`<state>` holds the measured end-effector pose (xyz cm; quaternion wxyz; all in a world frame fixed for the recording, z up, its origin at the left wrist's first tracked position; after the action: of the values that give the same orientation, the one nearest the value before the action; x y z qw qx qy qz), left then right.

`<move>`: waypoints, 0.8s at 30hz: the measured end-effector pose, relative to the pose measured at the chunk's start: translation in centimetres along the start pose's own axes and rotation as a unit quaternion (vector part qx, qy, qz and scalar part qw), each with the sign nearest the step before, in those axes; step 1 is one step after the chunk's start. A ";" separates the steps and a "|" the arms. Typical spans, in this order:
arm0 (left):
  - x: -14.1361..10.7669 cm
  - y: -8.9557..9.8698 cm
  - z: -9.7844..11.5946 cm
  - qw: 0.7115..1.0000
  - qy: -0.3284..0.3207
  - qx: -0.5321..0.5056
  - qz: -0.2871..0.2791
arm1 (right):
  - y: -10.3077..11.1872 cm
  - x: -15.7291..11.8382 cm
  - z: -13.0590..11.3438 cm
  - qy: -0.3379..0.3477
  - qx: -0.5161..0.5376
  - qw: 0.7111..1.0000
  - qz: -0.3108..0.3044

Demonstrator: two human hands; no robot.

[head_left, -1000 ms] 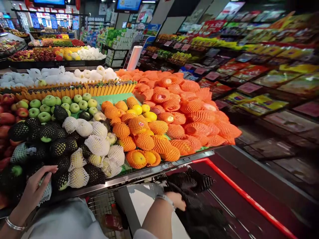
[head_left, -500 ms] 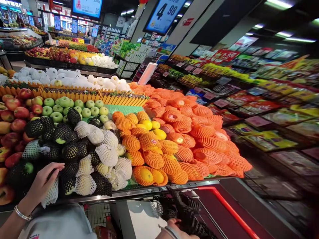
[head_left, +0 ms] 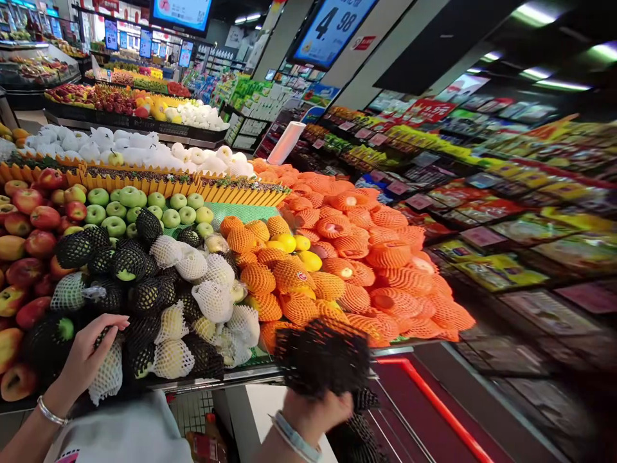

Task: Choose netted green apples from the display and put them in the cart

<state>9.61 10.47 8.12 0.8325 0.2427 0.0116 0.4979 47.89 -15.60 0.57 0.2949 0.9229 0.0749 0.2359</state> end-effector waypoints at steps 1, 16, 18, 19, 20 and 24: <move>0.0 -0.3 0.1 1.000 -0.002 -0.008 -0.004 | -1.2 -1.0 -1.4 -0.001 0.043 0.999 -0.010; -0.2 -1.9 0.9 1.000 0.015 -0.002 0.000 | -10.7 -11.0 -21.3 0.165 0.476 0.777 -0.378; 0.1 -1.8 0.8 1.000 0.021 0.010 0.009 | -10.7 -11.2 -21.1 0.184 0.457 0.788 -0.369; 0.2 -1.6 0.9 1.000 0.022 0.011 0.018 | -10.7 -11.2 -21.0 0.194 0.447 0.796 -0.359; 0.2 -1.1 0.8 0.999 0.028 0.005 0.034 | -10.7 -11.2 -20.9 0.203 0.435 0.806 -0.346; -0.2 2.9 -0.8 0.977 0.104 -0.068 0.174 | -10.8 -11.4 -20.2 0.244 0.370 0.855 -0.269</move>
<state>6.93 11.77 8.62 0.7418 0.1309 0.0214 0.6574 28.19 0.29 4.27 -0.0440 0.8205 0.4719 0.3197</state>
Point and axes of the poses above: each hand's wrist, its own x-axis towards the middle knuckle, its own y-axis out of the back of the hand, z = x × y, the point moved 9 cm from there along x, towards the middle knuckle, and after that the axes turned 7 degrees about y, right-handed, at the moved point
